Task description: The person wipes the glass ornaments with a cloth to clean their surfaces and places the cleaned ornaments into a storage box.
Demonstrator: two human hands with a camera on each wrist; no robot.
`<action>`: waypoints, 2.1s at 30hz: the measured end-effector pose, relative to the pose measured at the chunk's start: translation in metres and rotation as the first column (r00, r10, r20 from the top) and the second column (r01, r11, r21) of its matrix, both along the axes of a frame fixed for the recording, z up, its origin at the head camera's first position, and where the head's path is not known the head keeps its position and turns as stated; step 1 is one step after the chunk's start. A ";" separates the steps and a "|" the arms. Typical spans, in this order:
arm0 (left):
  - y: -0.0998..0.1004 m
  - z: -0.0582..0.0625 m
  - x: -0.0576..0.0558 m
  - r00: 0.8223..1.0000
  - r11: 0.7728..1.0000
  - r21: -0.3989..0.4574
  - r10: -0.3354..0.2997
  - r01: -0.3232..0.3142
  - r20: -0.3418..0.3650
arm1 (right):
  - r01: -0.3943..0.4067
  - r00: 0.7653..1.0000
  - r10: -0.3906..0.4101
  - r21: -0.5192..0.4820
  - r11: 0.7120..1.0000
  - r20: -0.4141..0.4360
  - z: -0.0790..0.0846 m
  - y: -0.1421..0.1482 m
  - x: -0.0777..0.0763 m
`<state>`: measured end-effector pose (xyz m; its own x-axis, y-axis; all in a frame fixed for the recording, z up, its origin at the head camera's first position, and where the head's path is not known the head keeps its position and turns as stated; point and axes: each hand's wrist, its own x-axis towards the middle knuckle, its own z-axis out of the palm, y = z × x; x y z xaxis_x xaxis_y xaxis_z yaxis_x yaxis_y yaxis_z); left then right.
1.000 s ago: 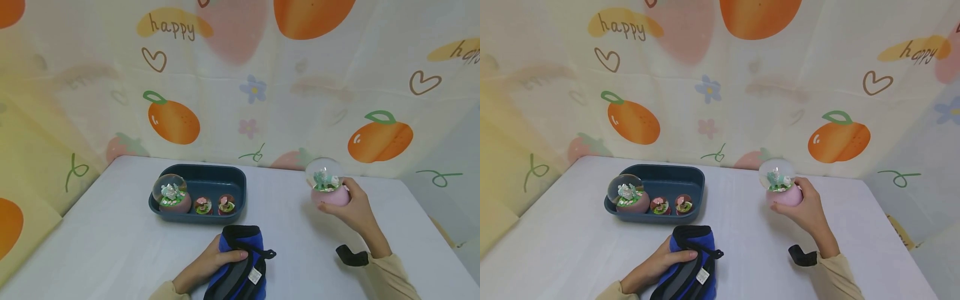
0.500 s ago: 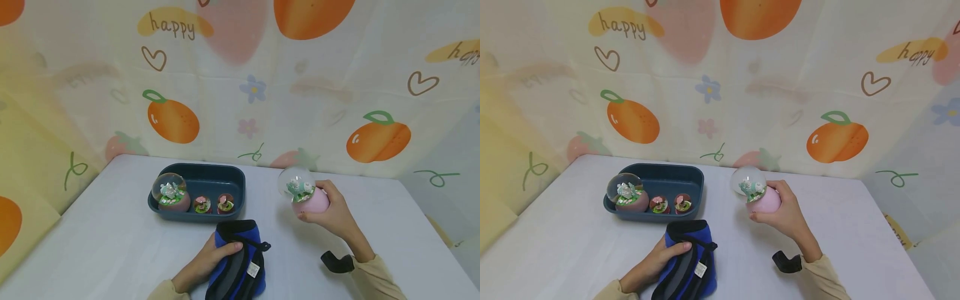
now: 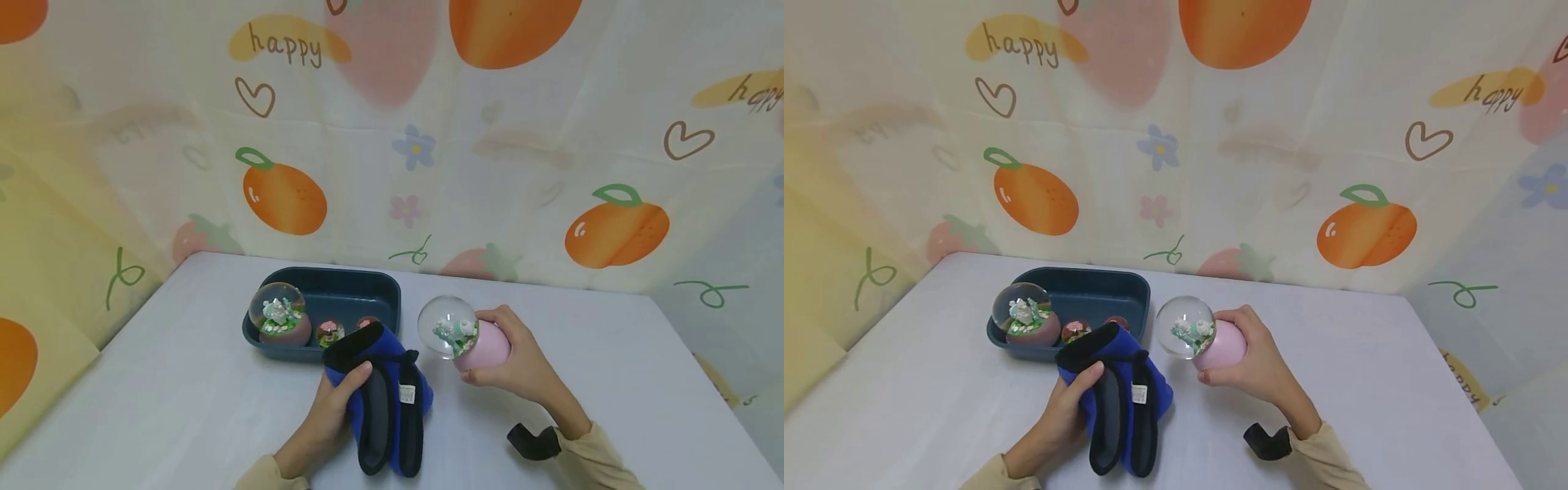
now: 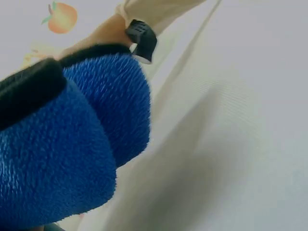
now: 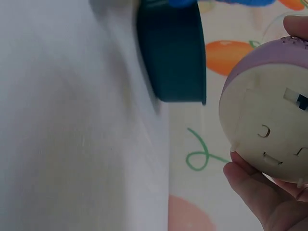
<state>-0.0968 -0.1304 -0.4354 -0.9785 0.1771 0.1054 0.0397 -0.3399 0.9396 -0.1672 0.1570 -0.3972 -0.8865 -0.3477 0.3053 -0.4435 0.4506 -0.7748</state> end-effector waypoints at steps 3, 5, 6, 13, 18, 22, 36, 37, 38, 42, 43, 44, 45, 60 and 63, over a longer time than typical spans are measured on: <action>0.000 0.003 -0.001 0.998 0.998 0.032 0.057 -0.057 -0.014 | -0.017 1.000 0.018 0.017 1.000 -0.022 0.001 -0.005 0.004; 0.000 0.005 -0.002 0.996 0.995 0.043 0.092 -0.092 -0.006 | -0.029 0.999 0.029 0.022 0.999 -0.028 0.001 -0.008 0.006; -0.001 0.006 -0.002 0.995 0.993 0.054 0.103 -0.102 -0.007 | -0.035 0.999 0.036 0.024 0.999 -0.031 0.001 -0.009 0.006; -0.002 0.011 -0.004 0.989 0.989 0.045 0.143 -0.141 -0.035 | -0.081 0.995 0.082 0.018 0.997 -0.063 0.000 -0.014 0.009; -0.002 0.012 -0.003 0.988 0.989 0.042 0.144 -0.142 -0.050 | -0.081 0.994 0.082 0.018 0.997 -0.072 0.002 -0.016 0.011; -0.001 0.011 -0.004 0.990 0.991 0.061 0.125 -0.120 -0.067 | -0.080 0.994 0.081 0.015 0.997 -0.079 0.003 -0.020 0.014; 0.004 0.010 0.003 0.990 0.993 -0.037 0.105 -0.109 -0.089 | -0.109 0.993 0.107 -0.034 0.993 -0.058 0.000 -0.030 0.020; 0.004 0.010 0.004 0.991 0.991 -0.061 0.110 -0.115 -0.082 | -0.114 0.993 0.112 -0.043 0.993 -0.047 -0.001 -0.030 0.020; 0.005 0.011 0.004 0.990 0.989 -0.085 0.116 -0.123 -0.077 | -0.118 0.993 0.116 -0.054 0.992 -0.037 -0.001 -0.031 0.020; 0.007 0.013 0.005 0.985 0.969 -0.182 0.154 -0.165 -0.076 | -0.142 0.990 0.143 -0.091 0.986 -0.005 -0.002 -0.031 0.020; 0.008 0.013 0.006 0.984 0.964 -0.202 0.159 -0.172 -0.081 | -0.149 0.989 0.150 -0.099 0.984 -0.002 -0.002 -0.031 0.020; 0.008 0.014 0.007 0.982 0.959 -0.217 0.167 -0.182 -0.084 | -0.156 0.988 0.157 -0.107 0.982 0.003 -0.002 -0.032 0.021; 0.009 0.014 0.007 0.981 0.954 -0.231 0.173 -0.189 -0.088 | -0.162 0.986 0.164 -0.113 0.980 0.010 -0.002 -0.032 0.021; 0.011 0.002 0.003 0.900 0.947 -0.284 0.010 -0.149 -0.437 | -0.228 0.960 0.244 -0.121 0.966 0.137 -0.003 -0.036 0.023; 0.011 0.004 0.004 0.900 0.944 -0.306 -0.021 -0.125 -0.434 | -0.230 0.965 0.243 -0.136 0.964 0.094 -0.003 -0.035 0.024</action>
<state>-0.0930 -0.1189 -0.4317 -0.8594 0.2228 0.4602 0.4696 -0.0122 0.8828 -0.1435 0.1220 -0.4002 -0.8135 -0.5174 0.2654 -0.4363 0.2414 -0.8668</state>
